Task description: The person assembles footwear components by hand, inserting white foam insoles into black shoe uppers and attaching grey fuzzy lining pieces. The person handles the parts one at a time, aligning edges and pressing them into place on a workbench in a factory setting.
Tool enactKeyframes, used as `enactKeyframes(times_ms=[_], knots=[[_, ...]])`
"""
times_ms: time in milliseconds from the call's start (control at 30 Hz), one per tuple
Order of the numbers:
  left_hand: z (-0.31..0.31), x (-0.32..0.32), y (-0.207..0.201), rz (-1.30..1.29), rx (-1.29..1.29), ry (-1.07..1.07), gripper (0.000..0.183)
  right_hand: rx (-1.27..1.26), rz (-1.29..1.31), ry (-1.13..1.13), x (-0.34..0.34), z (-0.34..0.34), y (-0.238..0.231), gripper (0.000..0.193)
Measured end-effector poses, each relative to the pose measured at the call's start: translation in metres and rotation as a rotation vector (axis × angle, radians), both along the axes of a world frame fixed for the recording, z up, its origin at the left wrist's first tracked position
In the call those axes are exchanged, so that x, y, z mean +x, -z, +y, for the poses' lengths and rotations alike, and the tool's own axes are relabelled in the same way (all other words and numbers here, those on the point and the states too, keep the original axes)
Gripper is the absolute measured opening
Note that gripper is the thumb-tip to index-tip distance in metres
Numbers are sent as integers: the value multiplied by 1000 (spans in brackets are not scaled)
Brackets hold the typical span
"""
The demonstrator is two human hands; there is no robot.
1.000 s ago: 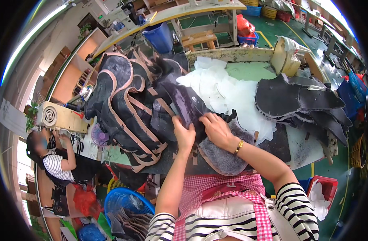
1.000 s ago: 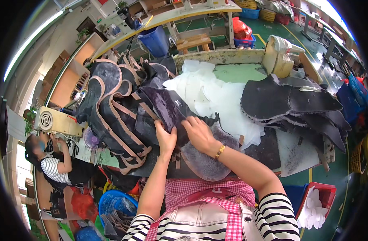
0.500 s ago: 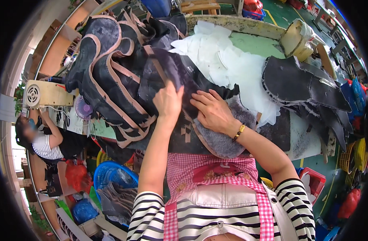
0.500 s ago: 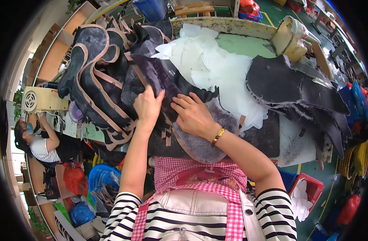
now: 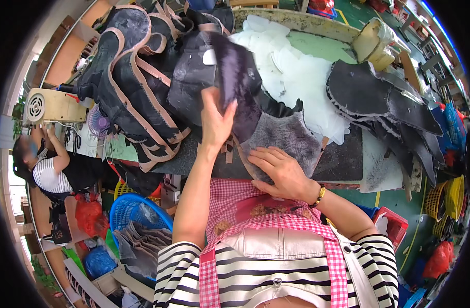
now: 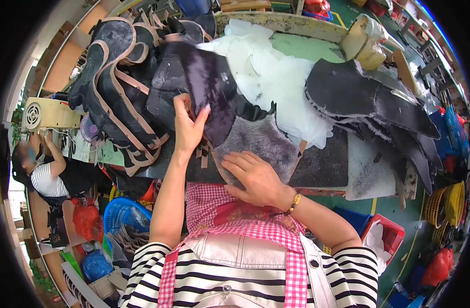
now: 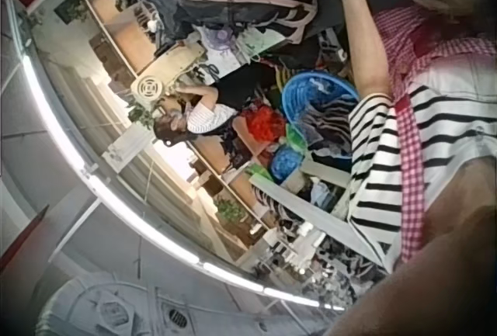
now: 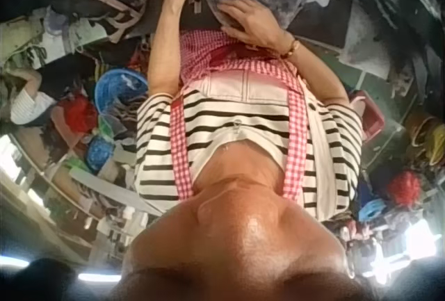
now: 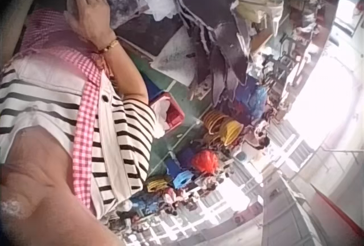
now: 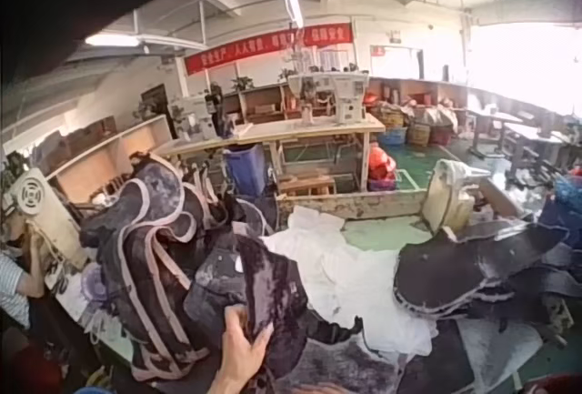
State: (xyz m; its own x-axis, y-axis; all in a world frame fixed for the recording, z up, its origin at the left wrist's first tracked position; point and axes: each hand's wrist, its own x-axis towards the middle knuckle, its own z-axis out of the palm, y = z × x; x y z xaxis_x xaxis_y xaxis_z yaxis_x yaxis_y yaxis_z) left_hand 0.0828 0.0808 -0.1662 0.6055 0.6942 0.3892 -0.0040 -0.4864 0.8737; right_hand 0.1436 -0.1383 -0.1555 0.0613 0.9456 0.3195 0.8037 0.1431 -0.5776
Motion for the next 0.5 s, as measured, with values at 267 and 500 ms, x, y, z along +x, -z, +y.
enactKeyframes(times_ms=[267,500], knots=[[-17,-6,-63,-192,-298,186,31,283,246,432,106,36,-93,75],[-36,-42,-109,-288,-661,443,29,154,568,186,66,49,-101,11]])
